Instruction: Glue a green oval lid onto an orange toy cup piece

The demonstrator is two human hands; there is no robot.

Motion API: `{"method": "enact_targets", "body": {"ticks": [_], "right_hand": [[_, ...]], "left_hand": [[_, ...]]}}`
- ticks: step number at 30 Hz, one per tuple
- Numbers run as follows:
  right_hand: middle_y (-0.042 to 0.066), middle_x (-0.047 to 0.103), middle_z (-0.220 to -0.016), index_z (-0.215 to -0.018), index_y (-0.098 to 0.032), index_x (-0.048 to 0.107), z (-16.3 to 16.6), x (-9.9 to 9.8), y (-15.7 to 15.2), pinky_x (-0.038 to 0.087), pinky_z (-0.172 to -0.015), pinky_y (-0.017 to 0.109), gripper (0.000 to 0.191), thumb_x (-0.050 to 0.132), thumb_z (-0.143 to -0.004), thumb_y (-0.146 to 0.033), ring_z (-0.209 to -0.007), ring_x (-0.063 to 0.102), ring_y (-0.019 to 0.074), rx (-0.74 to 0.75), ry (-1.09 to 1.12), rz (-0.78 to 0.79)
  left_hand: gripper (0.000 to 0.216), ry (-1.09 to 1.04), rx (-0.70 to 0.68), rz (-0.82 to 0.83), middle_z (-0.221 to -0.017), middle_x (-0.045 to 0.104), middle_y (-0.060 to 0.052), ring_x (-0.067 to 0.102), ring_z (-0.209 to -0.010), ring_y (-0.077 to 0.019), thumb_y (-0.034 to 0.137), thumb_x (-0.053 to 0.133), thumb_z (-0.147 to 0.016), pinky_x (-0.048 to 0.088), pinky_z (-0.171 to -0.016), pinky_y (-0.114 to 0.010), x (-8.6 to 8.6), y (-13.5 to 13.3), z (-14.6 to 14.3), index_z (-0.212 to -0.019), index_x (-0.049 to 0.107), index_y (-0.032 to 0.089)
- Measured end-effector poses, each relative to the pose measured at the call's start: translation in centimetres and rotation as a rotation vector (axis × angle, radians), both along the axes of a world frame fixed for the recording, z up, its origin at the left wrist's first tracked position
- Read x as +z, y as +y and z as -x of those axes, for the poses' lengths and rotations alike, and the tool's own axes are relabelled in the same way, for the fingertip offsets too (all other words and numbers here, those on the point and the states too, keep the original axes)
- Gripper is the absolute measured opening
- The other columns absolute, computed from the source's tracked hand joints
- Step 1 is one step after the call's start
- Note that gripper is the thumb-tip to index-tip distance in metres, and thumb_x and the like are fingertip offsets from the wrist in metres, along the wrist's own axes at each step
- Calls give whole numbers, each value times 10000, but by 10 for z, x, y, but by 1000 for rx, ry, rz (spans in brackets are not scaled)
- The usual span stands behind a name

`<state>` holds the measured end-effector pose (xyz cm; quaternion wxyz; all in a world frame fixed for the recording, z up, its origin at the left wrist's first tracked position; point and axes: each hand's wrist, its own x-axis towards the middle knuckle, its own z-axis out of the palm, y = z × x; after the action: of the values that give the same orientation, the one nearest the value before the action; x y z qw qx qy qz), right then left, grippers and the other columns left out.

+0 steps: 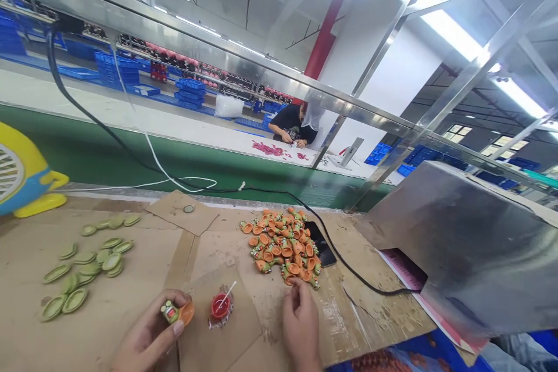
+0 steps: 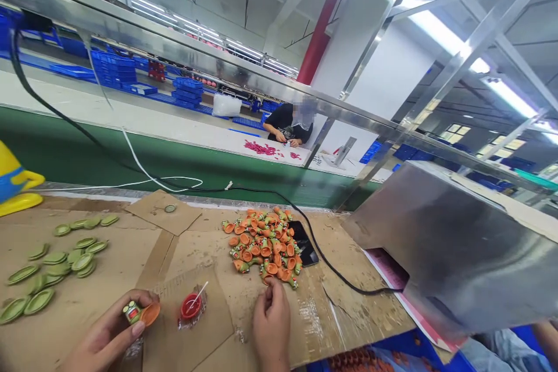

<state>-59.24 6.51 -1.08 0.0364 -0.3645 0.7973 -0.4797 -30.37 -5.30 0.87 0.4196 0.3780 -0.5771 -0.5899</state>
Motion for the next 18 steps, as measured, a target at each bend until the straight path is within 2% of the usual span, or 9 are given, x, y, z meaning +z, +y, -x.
{"method": "enact_targets", "body": {"ticks": [4,8,12,15,18], "right_hand": [[162,738,-1077,-1169,-149,678,-3,-5,-1,569,-850,408,389,452,-975,-399,-981,713,305,71,93,-74],[173,752,-1076,-1173,-141,684,2,-16,1,593,-828,419,403,470,-959,-408,-932,736,307,111,192,-90],[177,750,-1134,-1178,-145,678,7,-25,-1,603,-865,436,389,463,-968,-392,-992,738,314,171,270,-107],[179,746,-1142,-1204,-131,670,3,-25,0,603,-888,456,390,451,-995,-376,-1014,729,317,158,306,-123],[185,720,-1211,-1248,-122,660,-3,-20,0,578,-974,484,386,427,-1014,-323,-1130,689,330,154,345,-141]], "left_hand": [[433,35,53,-4,-970,653,-35,563,-1006,-264,660,750,-839,452,-870,-288,6,5,0,-953,665,251],[450,77,-33,40,-929,627,-49,565,-921,-255,658,737,-853,463,-813,-304,5,5,-3,-944,666,222],[438,46,-60,51,-957,615,-60,561,-931,-252,641,697,-895,467,-819,-313,0,0,-6,-986,657,215],[457,23,-72,43,-962,626,-64,564,-951,-261,662,707,-874,471,-820,-311,1,0,-6,-967,664,217],[473,22,-11,10,-997,657,-66,568,-1032,-286,674,757,-825,476,-855,-311,9,3,-3,-955,684,225]]}}
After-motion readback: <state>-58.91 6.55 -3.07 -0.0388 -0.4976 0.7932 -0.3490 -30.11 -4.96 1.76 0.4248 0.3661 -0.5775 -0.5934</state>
